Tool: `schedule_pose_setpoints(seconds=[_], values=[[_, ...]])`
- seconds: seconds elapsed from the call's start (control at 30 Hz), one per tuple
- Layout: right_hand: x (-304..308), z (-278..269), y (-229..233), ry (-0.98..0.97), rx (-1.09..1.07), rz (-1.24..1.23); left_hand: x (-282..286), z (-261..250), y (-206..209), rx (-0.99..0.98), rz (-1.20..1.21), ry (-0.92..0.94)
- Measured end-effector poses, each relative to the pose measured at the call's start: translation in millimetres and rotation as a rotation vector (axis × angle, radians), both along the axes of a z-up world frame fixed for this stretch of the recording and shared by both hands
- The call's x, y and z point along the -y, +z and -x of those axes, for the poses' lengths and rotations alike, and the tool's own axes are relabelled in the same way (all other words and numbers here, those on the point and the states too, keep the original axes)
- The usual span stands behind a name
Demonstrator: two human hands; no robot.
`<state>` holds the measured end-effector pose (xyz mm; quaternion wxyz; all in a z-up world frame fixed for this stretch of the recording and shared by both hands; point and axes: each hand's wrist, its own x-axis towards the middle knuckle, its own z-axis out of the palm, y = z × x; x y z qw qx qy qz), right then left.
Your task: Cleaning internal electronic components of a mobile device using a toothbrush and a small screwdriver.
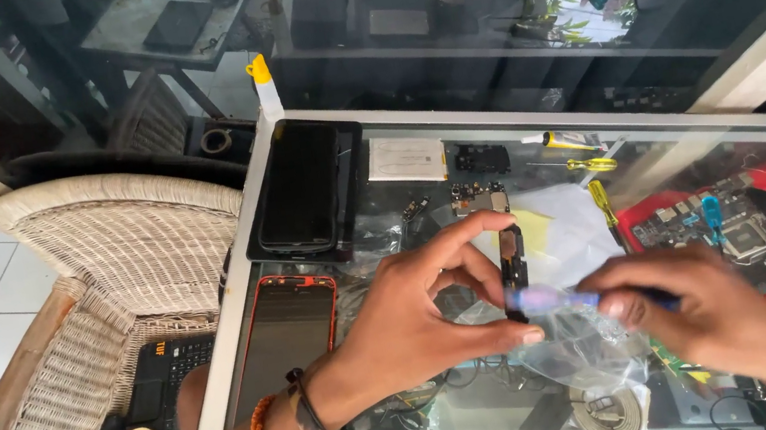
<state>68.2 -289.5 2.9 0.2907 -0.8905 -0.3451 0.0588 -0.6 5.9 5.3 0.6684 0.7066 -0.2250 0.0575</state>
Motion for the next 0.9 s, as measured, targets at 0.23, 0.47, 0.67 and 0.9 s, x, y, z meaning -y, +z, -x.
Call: schedule_pose_setpoints(seconds=[0.23, 0.47, 0.67, 0.9], values=[[-3.5, 4.1, 9.2, 0.136, -0.15, 0.019, 1.8, 0.7, 1.4, 0.004, 0.006, 0.0], [-3.3, 4.9, 8.1, 0.12, -0.087, 0.016, 2.9, 0.2, -0.5, -0.009, -0.017, 0.002], [-1.6, 4.3, 11.0, -0.027, -0.099, 0.017, 3.6, 1.6, -1.2, -0.003, 0.01, 0.012], [-1.4, 2.9, 13.0, -0.204, -0.091, -0.023, 2.4, 0.9, 1.6, -0.048, 0.058, -0.015]])
